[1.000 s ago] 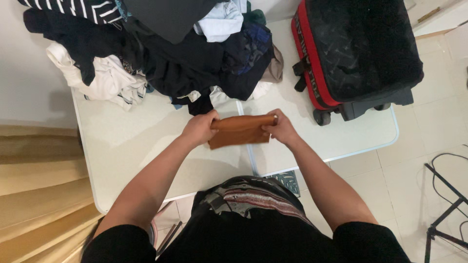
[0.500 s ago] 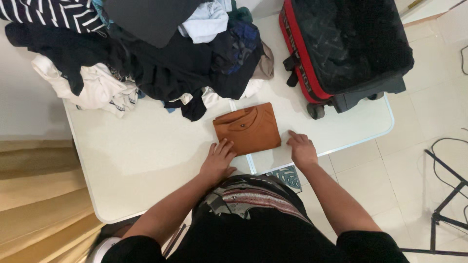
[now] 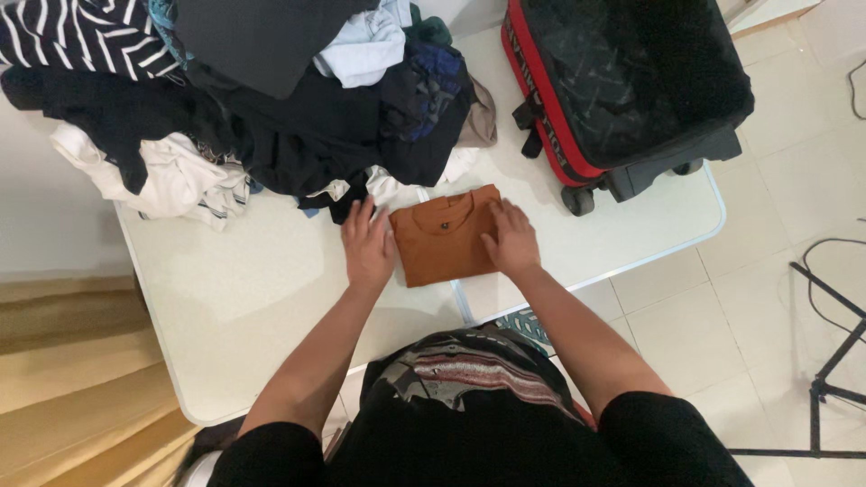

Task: The person folds a brown shirt on a white table by bringing the sides together and folding it into a rectangle, then places it into an open red and black suitcase. They repeat the process with a black graphic shirt, aligning the sleeves and folding it before adding it to the suitcase.

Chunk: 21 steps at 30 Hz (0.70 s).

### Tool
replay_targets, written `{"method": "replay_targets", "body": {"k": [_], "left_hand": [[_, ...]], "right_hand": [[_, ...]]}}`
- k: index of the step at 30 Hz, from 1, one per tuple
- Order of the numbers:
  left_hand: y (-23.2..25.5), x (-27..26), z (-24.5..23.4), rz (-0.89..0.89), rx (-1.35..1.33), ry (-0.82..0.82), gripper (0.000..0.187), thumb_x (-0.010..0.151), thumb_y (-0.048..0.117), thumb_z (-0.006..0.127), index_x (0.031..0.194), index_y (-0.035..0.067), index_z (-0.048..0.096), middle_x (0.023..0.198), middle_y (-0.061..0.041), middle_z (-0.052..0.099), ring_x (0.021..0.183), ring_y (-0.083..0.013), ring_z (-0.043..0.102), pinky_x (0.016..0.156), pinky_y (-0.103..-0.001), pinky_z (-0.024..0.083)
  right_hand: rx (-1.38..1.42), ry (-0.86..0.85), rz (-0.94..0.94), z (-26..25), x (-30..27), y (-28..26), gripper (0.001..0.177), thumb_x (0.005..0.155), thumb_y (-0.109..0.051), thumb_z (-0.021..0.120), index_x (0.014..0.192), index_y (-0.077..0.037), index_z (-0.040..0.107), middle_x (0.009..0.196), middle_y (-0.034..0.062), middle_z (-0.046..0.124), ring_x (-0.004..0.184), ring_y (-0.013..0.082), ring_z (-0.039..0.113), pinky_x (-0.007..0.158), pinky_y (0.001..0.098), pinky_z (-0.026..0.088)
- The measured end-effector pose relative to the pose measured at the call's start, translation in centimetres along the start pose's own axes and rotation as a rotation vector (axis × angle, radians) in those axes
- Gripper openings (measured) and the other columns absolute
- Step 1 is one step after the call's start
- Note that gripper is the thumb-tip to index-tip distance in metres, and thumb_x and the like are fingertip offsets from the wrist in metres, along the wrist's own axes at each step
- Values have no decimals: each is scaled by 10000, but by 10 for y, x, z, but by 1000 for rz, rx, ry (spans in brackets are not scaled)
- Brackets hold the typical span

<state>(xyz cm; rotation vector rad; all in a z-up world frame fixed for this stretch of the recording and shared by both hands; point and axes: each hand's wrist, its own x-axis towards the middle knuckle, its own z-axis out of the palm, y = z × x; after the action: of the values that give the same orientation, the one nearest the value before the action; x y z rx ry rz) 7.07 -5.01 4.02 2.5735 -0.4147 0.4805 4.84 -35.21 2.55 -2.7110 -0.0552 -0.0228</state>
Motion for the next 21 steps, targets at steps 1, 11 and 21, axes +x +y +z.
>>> {"method": "replay_targets", "body": {"k": [1, 11, 21], "left_hand": [[-4, -4, 5, -114, -65, -5, 452, 912, 108, 661, 1356, 68, 587, 1474, -189, 529, 1362, -391, 466, 1118, -493, 372], [2, -62, 92, -1013, -433, -315, 608, 870, 417, 782, 1244, -31, 612, 1008, -179, 738, 951, -300, 718, 855, -379, 554], [50, -66, 79, -1150, -791, -391, 391, 827, 169, 763, 1160, -11, 664, 1044, -124, 753, 924, -235, 727, 807, -346, 575]], "right_hand": [[17, 46, 76, 1, 1, 11, 658, 855, -231, 759, 1447, -77, 517, 1520, 164, 488, 1386, 361, 442, 1086, 500, 411], [124, -340, 654, 38, 11, 25, 773, 818, -578, 749, 1305, -21, 527, 1121, 203, 723, 1058, 373, 703, 938, 463, 538], [435, -333, 377, 52, -6, 65, 545, 775, -294, 799, 1191, 4, 614, 1101, 210, 722, 1047, 363, 700, 901, 447, 553]]}}
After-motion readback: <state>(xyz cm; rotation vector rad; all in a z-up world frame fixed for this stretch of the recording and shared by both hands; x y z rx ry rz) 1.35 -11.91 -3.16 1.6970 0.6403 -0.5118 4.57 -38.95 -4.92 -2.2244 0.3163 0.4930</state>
